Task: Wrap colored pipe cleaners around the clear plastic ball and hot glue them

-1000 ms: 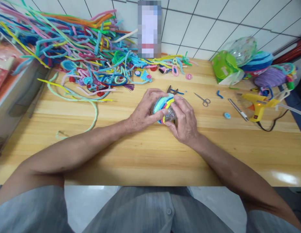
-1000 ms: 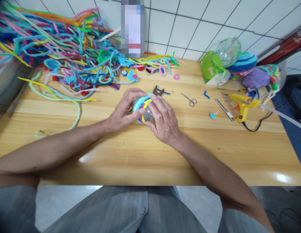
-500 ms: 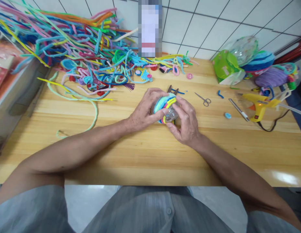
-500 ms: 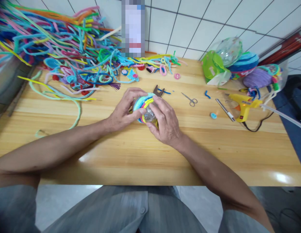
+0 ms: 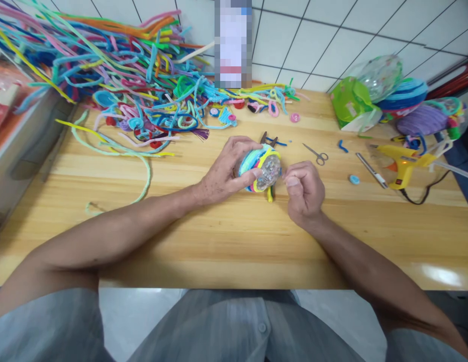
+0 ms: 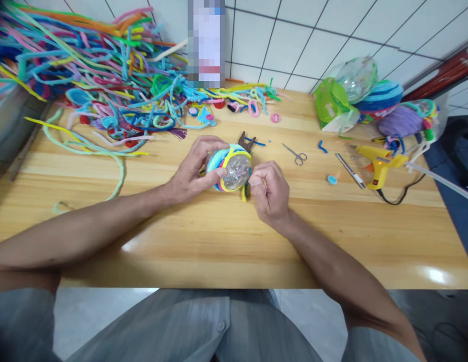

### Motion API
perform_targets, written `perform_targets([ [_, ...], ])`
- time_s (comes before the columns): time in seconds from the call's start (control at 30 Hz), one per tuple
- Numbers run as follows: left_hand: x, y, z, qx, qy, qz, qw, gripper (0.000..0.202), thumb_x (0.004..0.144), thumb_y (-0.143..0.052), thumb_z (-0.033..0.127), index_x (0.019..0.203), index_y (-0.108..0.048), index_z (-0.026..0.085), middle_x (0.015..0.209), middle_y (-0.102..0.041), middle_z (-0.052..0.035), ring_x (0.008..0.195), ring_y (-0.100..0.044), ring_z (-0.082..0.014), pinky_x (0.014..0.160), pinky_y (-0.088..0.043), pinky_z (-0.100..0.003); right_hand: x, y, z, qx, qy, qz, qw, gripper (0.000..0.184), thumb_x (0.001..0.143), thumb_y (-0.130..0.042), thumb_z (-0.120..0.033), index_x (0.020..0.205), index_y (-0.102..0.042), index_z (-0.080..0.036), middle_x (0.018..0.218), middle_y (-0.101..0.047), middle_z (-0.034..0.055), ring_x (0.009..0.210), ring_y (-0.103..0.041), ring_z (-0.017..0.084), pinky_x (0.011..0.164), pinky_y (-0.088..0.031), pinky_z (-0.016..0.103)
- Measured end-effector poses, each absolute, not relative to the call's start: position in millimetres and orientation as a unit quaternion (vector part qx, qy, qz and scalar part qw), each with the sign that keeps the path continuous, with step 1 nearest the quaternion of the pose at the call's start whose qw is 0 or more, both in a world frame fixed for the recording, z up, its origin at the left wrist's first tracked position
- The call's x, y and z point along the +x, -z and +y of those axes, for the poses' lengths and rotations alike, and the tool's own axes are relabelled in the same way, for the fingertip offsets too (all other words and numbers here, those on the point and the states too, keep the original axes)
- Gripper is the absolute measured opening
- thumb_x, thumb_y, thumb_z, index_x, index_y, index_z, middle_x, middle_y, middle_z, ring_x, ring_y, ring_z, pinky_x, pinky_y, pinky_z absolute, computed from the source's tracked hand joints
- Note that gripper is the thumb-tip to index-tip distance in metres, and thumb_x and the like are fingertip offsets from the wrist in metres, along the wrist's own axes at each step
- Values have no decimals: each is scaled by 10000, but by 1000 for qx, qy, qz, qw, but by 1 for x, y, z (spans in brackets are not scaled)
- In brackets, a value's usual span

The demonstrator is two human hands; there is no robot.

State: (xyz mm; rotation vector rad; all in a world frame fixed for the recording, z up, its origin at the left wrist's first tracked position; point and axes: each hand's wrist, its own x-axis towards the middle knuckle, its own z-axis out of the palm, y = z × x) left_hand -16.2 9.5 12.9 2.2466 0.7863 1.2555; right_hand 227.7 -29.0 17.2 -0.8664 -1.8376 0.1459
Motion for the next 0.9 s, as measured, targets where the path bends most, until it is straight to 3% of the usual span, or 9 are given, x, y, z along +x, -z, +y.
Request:
perform_targets([
  [0.13,-16,-13,9,814,-461,282,215,461,1101,-634,519,1469,-583,247,1420,-660,-138,1378,-619,-276,1197,-531,-490,226,-17,-26,-374,-132,-750,529,321,1137,-525,-362,834,-562,-264,769,-606,-31,696,-602,162,643,-500,344],
  [0.23,-16,-13,8,811,-461,283,222,469,1095,-642,520,1472,-582,247,1429,-657,-142,1382,-618,-285,1193,-533,-500,227,-17,-25,-374,-108,-756,526,334,1111,-590,-360,795,-543,-262,734,-607,-38,661,-599,157,629,-501,342],
  [0.3,-16,-14,8,810,-458,286,229,468,1102,-624,529,1473,-580,247,1429,-660,-143,1383,-617,-285,1185,-537,-501,229,-18,-25,-380,-54,-758,528,227,1072,-659,-392,886,-612,-271,829,-684,-18,767,-682,190,732,-577,390],
  [0.37,-15,-14,7,810,-457,287,229,464,1110,-605,539,1472,-579,250,1424,-666,-142,1381,-615,-278,1178,-539,-494,232,-20,-25,-376,-10,-775,509,175,1046,-686,-448,1123,-685,-291,1066,-763,34,997,-753,256,913,-627,498],
  [0.47,-15,-13,8,810,-461,283,226,465,1113,-598,549,1477,-576,260,1434,-664,-141,1391,-609,-271,1181,-538,-495,234,-24,-23,-342,11,-835,432,537,1048,-647,-562,1531,-567,-342,1509,-677,113,1370,-682,371,1126,-578,652],
  [0.53,-14,-11,9,810,-466,278,223,466,1114,-600,547,1482,-572,263,1451,-656,-144,1411,-604,-274,1188,-537,-502,233,-27,-21,-320,21,-866,385,711,1051,-604,-647,1675,-424,-359,1657,-579,130,1497,-603,417,1206,-525,710],
  [0.67,-13,-9,10,808,-485,254,219,452,1111,-629,499,1490,-561,264,1447,-655,-147,1411,-617,-264,1194,-542,-492,228,-29,-18,-300,23,-883,359,812,1079,-530,-679,1757,-311,-291,1682,-564,166,1564,-552,419,1275,-481,712],
  [0.9,-12,-8,10,802,-488,254,233,467,1103,-638,509,1496,-568,267,1439,-654,-147,1402,-623,-266,1195,-547,-495,231,-30,-18,-311,-1,-869,385,682,1097,-554,-586,1699,-425,-294,1549,-663,148,1437,-649,383,1206,-551,661],
])
